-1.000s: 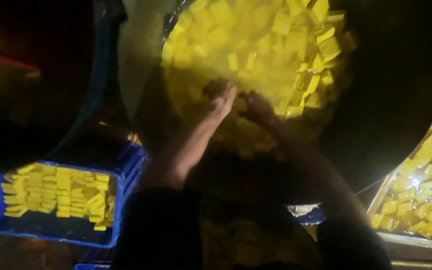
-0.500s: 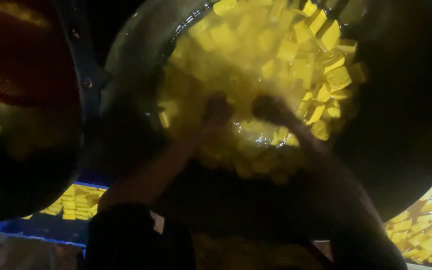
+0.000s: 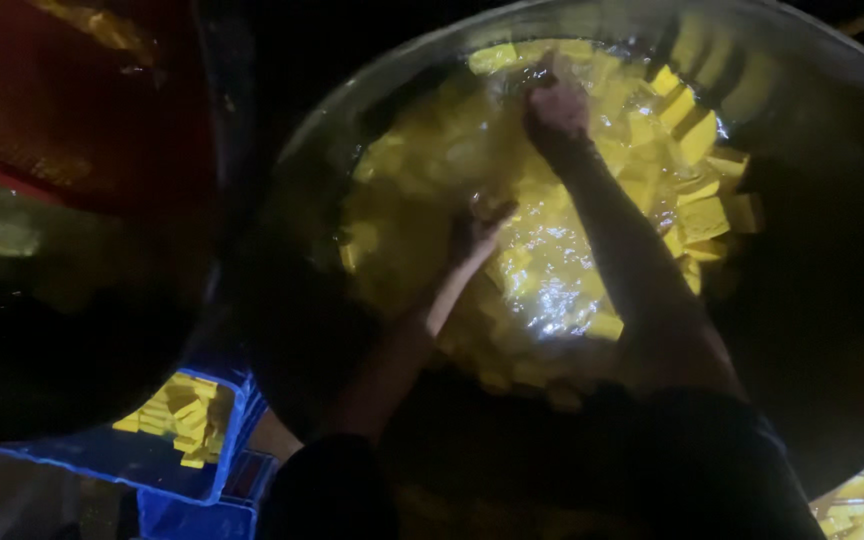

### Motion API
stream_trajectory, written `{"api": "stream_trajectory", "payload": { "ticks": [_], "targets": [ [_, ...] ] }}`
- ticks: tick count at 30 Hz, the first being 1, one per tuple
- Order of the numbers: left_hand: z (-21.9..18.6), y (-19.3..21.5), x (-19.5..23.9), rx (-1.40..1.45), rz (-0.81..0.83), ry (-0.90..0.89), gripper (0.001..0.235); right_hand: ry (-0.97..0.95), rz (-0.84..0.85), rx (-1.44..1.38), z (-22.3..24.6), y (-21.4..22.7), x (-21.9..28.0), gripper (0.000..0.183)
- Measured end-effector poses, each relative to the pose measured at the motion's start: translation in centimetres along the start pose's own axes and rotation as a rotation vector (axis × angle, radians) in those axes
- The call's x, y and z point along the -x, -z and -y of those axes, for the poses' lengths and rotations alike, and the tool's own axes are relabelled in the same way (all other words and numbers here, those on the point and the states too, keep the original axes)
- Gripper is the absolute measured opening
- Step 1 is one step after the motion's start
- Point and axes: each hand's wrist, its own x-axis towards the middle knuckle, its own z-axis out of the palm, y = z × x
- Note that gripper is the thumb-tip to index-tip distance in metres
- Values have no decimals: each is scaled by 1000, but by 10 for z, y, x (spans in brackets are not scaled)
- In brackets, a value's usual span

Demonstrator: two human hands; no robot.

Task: The person repeatedly retrieves yellow tofu blocks from a large vat of water by hand and places them into blue plastic crates.

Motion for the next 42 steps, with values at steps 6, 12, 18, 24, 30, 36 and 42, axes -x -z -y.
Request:
{"api": "stream_trajectory", "payload": {
  "ticks": [6, 12, 18, 24, 30, 36, 42],
  "targets": [
    [-18, 32, -30, 824, 197, -260, 58, -111, 57, -1393, -44, 70, 71, 37],
    [-35, 8, -58, 1108, 319, -36, 44, -101, 26, -1564, -30, 147, 135, 27],
    [-41, -44, -32, 1281, 221, 79, 35, -22, -36, -1358, 10, 191, 138, 15],
    [-42, -87, -39, 1443, 135, 45, 39, -414, -60, -1435, 36, 229, 130, 38],
    [-46, -73, -28, 803, -133, -563, 48, 14, -139, -1275, 28, 185, 106, 50],
    [-89, 38, -45, 1524, 379, -406, 53, -292, -124, -1151, 13, 59, 23, 54],
    [-137, 84, -26, 1383, 318, -310, 60, -172, -336, -1187, 63, 1, -10, 33]
  ]
}}
